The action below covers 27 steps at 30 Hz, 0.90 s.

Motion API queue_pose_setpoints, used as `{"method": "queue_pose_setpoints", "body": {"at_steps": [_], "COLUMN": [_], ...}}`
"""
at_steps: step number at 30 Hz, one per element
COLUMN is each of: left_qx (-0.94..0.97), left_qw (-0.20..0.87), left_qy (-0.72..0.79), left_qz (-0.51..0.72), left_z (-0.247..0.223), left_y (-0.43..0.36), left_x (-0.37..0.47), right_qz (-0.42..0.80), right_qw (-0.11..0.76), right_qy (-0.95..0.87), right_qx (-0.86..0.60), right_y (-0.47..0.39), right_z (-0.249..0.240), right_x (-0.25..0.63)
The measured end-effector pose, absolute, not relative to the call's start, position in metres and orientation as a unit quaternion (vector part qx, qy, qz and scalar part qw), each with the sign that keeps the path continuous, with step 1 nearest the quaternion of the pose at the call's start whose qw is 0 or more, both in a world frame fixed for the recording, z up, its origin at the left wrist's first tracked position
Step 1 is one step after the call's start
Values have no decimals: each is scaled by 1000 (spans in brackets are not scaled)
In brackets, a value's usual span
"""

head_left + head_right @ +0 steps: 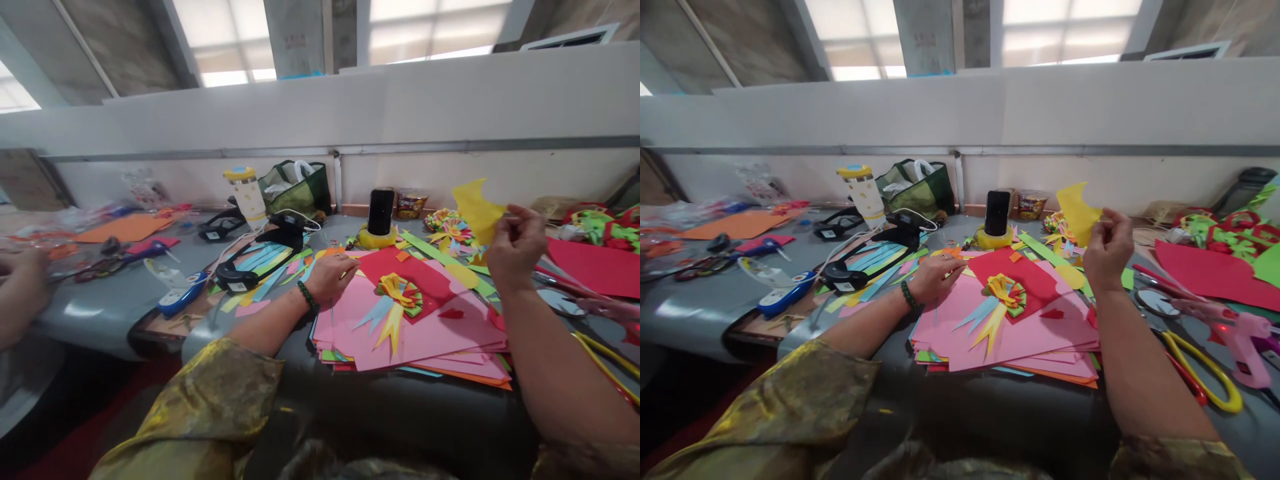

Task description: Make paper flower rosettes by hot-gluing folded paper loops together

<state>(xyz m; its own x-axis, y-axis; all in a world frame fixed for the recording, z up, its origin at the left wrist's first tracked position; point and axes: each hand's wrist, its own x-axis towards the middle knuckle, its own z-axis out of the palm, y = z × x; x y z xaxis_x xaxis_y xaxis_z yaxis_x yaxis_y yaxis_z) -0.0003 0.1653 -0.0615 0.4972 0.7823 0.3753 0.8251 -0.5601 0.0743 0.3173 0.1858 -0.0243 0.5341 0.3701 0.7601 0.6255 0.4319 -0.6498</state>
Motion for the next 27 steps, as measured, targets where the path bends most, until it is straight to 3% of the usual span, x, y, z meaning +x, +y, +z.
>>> {"method": "queue_pose_setpoints", "body": {"at_steps": [8, 15, 20, 27], "left_qx": [-754, -679, -693, -782], "left_qw": [38, 45, 59, -62], "left_qy": [-656, -730, -718, -573], "left_qz": [-5, 54, 7, -236], "left_z": [-10, 6, 14, 4], "left_y": [126, 108, 111, 142], "left_x": [-48, -75, -65, -38], "right_qz": [-111, -81, -95, -68], "right_qw": [674, 627, 613, 612], "right_qy": [-483, -538, -547, -563], "right_qx": [-548, -557, -562, -551], "right_y": [191, 198, 202, 202], "right_z": [-29, -37, -42, -42], "right_x": [322, 329, 334, 337]}}
